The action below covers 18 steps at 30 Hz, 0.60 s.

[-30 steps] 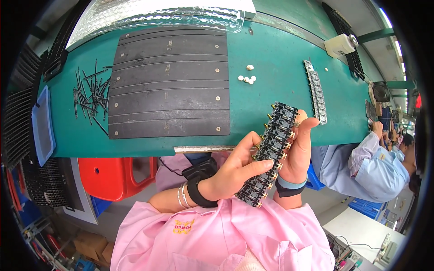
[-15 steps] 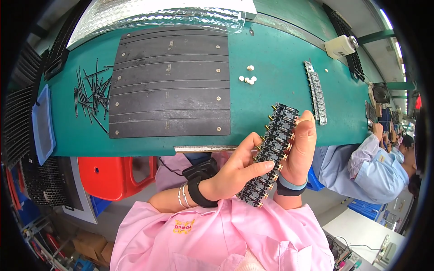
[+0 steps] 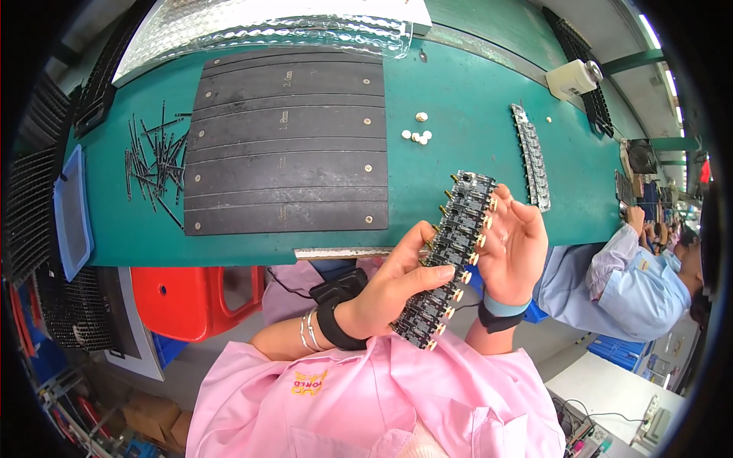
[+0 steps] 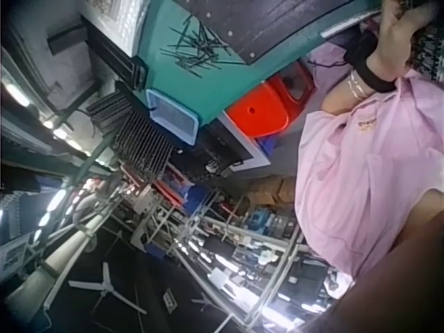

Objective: Manually inserting small plastic components into a terminal block or circuit board module.

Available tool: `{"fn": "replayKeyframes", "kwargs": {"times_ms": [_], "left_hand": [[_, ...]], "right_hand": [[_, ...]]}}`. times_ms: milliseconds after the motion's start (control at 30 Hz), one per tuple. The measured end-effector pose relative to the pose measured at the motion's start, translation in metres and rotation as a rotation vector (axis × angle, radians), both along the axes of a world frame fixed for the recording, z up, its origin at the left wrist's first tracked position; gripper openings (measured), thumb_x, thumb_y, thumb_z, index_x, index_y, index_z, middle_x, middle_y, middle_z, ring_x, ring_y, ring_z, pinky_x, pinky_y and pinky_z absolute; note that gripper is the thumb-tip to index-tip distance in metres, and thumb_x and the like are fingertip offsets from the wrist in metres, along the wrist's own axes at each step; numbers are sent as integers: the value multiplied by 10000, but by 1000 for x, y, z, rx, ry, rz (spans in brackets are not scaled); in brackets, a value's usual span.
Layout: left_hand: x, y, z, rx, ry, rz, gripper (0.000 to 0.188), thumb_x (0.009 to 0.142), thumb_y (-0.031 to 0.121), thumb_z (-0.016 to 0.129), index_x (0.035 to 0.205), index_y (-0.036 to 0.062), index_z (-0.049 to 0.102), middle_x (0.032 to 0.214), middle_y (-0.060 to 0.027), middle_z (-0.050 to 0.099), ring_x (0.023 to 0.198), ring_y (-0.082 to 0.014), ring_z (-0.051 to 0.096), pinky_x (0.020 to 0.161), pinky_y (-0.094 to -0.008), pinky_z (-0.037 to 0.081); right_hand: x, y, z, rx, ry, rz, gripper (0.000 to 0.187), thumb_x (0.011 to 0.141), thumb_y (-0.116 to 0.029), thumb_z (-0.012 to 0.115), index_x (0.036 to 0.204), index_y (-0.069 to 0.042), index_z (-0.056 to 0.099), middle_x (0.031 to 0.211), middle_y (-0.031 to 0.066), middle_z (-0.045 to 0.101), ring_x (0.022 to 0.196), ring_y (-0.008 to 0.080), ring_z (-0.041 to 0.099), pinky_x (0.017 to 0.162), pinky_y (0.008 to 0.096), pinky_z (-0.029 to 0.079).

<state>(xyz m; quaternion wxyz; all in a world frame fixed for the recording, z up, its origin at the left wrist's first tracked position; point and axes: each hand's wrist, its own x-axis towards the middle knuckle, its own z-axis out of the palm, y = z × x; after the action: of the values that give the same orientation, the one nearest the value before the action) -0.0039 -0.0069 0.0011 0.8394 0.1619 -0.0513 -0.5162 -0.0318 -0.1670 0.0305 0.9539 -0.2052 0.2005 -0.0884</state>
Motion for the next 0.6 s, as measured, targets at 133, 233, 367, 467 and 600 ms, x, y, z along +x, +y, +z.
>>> {"fn": "replayKeyframes", "kwargs": {"times_ms": [133, 233, 367, 467, 600], "left_hand": [[-1, -1, 0, 19, 22, -1, 204, 812, 87, 495, 928, 96, 327, 823, -47, 497, 624, -92, 525, 505, -224, 450], [0, 0, 0, 29, 24, -1, 205, 813, 89, 495, 930, 99, 327, 814, -44, 494, 618, -92, 526, 499, -223, 450], [-2, -2, 0, 52, -1, -8, 206, 811, 97, 490, 938, 116, 329, 798, -48, 490, 610, -94, 521, 478, -222, 448], [-3, -3, -2, 91, -24, 10, 217, 805, 111, 484, 954, 150, 331, 775, -59, 486, 572, -103, 513, 408, -223, 445], [0, -2, 0, 33, 0, -16, 195, 815, 87, 493, 927, 96, 333, 807, -40, 493, 653, -82, 519, 543, -219, 445]], "right_hand": [[6, -2, 8, 334, 99, -101, 94, 865, -79, 335, 901, 2, 363, 808, 50, 377, 571, 75, 328, 357, 183, 286], [3, -2, 7, 416, 45, -107, 109, 878, -60, 298, 932, 12, 360, 808, 52, 367, 579, 87, 331, 361, 185, 288], [-5, -10, -19, 369, -291, 72, 159, 895, -64, 263, 969, 13, 380, 778, 45, 370, 570, 99, 328, 367, 187, 281], [-1, -8, -23, 251, -554, 247, 197, 910, -111, 272, 1000, 17, 392, 761, 39, 377, 569, 98, 325, 369, 183, 269], [-5, -5, 0, 80, -146, 163, 219, 916, -172, 300, 974, 3, 419, 723, 24, 391, 552, 71, 315, 368, 167, 242]]}}
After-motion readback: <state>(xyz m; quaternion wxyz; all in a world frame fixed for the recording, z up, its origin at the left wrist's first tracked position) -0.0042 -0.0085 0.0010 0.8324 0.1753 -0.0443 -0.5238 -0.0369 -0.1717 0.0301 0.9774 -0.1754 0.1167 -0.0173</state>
